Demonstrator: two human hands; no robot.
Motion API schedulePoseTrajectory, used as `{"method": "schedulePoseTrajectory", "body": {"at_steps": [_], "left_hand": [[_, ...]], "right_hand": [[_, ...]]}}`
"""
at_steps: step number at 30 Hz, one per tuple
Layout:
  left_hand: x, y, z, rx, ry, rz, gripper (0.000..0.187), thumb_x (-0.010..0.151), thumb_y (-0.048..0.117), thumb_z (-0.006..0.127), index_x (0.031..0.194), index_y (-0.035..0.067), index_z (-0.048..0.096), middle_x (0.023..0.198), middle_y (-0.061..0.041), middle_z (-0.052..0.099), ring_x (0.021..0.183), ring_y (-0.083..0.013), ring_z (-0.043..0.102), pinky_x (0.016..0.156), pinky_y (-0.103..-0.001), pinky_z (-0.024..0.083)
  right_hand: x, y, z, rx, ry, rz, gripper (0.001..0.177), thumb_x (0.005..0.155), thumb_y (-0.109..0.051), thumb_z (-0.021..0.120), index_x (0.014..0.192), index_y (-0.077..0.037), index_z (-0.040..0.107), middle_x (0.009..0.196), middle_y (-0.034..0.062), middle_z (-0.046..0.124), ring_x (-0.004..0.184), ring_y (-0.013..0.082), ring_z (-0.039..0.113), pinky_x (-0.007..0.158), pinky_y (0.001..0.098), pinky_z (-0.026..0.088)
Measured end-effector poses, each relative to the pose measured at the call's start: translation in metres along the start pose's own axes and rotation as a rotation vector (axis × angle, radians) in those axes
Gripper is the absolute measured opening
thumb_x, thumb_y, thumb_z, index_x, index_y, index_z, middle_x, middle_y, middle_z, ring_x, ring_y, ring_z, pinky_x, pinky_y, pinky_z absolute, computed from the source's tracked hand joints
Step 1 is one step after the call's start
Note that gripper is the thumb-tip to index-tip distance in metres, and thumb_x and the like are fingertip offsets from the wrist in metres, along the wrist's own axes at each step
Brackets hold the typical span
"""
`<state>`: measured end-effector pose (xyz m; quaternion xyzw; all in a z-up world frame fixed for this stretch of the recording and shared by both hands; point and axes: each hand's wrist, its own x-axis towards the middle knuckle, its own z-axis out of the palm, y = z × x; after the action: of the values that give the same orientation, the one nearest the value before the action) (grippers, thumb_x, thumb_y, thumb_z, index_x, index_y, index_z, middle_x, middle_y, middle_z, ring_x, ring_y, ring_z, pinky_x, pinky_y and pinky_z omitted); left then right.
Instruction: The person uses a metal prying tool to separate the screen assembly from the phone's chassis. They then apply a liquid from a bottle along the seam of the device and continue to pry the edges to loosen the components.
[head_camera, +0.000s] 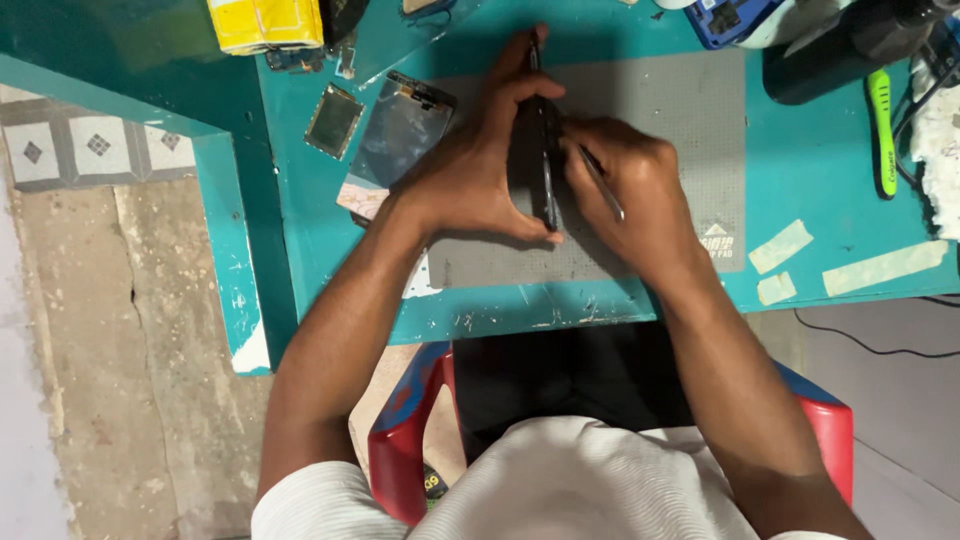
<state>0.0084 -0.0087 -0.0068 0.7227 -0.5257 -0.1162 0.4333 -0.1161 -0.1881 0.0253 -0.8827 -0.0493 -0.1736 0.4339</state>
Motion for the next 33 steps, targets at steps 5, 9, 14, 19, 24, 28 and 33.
{"method": "schedulePoseTrajectory", "body": {"at_steps": [5,9,14,19,24,28,33], "left_hand": [[-0.012,0.012,0.006,-0.025,0.025,-0.031,0.124,0.057,0.037,0.109,0.15,0.016,0.029,0.173,-0.02,0.004,0.164,-0.0428,0.015,0.133,-0.048,0.038],[-0.019,0.024,0.023,-0.04,-0.003,-0.077,0.123,0.06,0.042,0.108,0.149,0.015,0.029,0.17,-0.024,0.003,0.161,-0.0471,0.015,0.131,-0.051,0.037],[-0.037,0.042,0.035,-0.081,-0.015,-0.149,0.127,0.055,0.045,0.106,0.151,0.016,0.027,0.171,-0.025,0.007,0.161,-0.0464,0.019,0.129,-0.054,0.038],[-0.041,0.043,0.044,-0.119,0.043,-0.147,0.149,0.055,0.045,0.108,0.163,0.016,0.01,0.175,-0.021,0.004,0.166,-0.044,0.01,0.135,-0.055,0.032],[-0.034,0.048,0.045,0.013,0.03,-0.105,0.166,0.048,0.044,0.109,0.165,0.012,-0.004,0.174,-0.02,0.003,0.164,-0.0427,0.006,0.137,-0.056,0.025],[-0.031,0.052,0.042,0.051,-0.033,-0.174,0.159,0.047,0.039,0.109,0.166,0.012,0.007,0.173,-0.023,0.002,0.164,-0.044,0.011,0.135,-0.053,0.031],[-0.031,0.053,0.047,0.014,-0.031,-0.263,0.157,0.043,0.035,0.107,0.166,0.015,0.011,0.174,-0.026,0.001,0.163,-0.0442,0.015,0.133,-0.053,0.034]], "right_hand": [[-0.035,-0.019,0.003,-0.015,0.033,0.04,0.021,0.1,0.004,0.066,0.12,0.009,0.066,0.113,0.0254,0.072,0.097,0.034,0.076,0.083,0.037,0.06],[-0.075,-0.031,-0.005,0.026,-0.008,0.127,0.026,0.097,0.005,0.065,0.123,0.009,0.065,0.115,0.0242,0.071,0.098,0.0324,0.076,0.083,0.0351,0.06],[-0.101,-0.029,-0.006,0.047,0.0,0.143,0.028,0.095,0.004,0.069,0.123,0.006,0.065,0.116,0.0218,0.072,0.098,0.0304,0.076,0.081,0.0338,0.061],[-0.097,-0.027,-0.011,0.068,-0.032,0.089,0.032,0.095,0.005,0.067,0.127,0.007,0.062,0.117,0.0232,0.07,0.097,0.0319,0.075,0.08,0.0347,0.06],[-0.071,-0.022,-0.012,0.12,-0.002,0.027,0.034,0.094,0.005,0.067,0.128,0.008,0.061,0.118,0.0253,0.069,0.102,0.0361,0.074,0.085,0.0379,0.061],[-0.064,-0.01,-0.009,0.11,0.06,-0.009,0.027,0.097,0.004,0.068,0.123,0.005,0.063,0.115,0.0229,0.071,0.1,0.0355,0.073,0.085,0.0388,0.061],[-0.097,-0.012,-0.024,0.102,-0.058,0.04,0.026,0.091,0.003,0.068,0.116,0.004,0.065,0.11,0.021,0.072,0.097,0.0356,0.072,0.082,0.0407,0.058]]}}
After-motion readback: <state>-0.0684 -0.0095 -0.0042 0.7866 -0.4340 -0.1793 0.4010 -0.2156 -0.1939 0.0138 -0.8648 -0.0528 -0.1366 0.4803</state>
